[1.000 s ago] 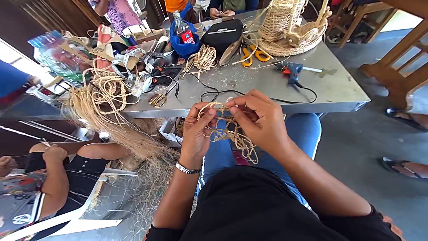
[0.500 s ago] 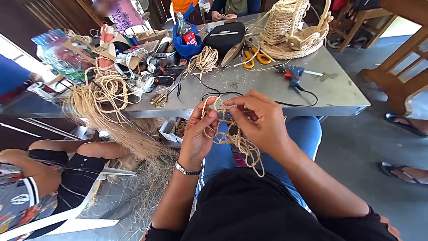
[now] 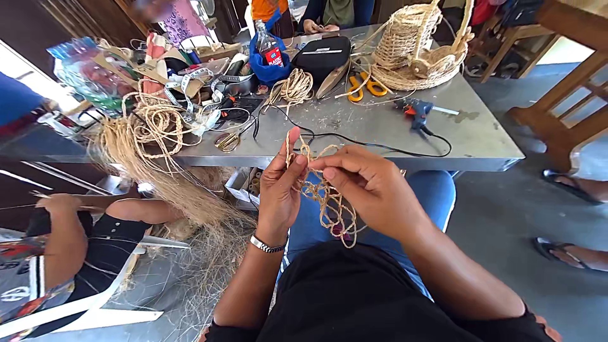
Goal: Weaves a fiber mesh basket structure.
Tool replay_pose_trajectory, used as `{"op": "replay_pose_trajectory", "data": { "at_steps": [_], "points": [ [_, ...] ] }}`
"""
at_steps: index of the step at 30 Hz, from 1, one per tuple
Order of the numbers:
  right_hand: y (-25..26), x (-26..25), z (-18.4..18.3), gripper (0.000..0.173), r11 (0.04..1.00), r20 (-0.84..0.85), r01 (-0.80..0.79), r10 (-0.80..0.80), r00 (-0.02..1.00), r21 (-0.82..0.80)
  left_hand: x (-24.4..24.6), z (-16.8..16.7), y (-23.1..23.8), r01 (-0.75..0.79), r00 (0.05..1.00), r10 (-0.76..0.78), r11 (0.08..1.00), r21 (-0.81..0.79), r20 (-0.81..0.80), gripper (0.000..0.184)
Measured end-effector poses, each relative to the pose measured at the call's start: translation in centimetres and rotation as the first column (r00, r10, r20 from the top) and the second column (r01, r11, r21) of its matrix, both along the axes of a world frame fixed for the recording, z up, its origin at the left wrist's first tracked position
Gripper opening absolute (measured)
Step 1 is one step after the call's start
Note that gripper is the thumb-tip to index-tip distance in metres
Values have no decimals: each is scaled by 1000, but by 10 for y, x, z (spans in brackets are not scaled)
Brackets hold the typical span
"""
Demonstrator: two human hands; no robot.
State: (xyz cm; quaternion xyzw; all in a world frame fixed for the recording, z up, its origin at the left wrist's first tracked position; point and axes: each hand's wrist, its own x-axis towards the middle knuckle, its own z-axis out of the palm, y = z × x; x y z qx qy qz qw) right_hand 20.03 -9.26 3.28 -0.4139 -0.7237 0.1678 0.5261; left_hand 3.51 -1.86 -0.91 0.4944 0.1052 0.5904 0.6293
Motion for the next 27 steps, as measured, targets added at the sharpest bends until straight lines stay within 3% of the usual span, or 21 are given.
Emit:
{"op": "replay_pose_trajectory", "data": {
  "at_steps": [3, 6, 10, 13, 18, 24, 27],
  "points": [
    [1, 6, -2, 22, 998, 20, -51, 52, 998, -38, -1, 2, -3, -81, 996, 84, 995, 59, -44, 43],
    [9, 16, -2, 21, 998, 148, -49, 52, 988, -25, 1, 0, -3, -168, 973, 192, 969, 181, -128, 40],
    [14, 23, 2, 25, 999, 273, 14, -4, 962, -36, -2, 1, -3, -149, 968, 200, 944, 295, -150, 48],
    [13, 21, 6, 28, 999, 261, 20, -9, 965, -40, -1, 2, -5, -197, 949, 269, 913, 356, -163, 53],
    [17, 9, 9, 24, 986, 190, 103, -127, 973, 135, 6, 1, -5, -331, 884, 442, 821, 465, -150, 54],
    [15, -4, 5, 17, 966, 54, 157, -171, 984, 204, 12, 6, -10, -378, 862, 496, 766, 519, -103, 56],
    [13, -9, 2, 17, 945, 68, 193, -218, 974, 263, 14, 7, -12, -372, 875, 477, 770, 518, -82, 59]
  ]
}}
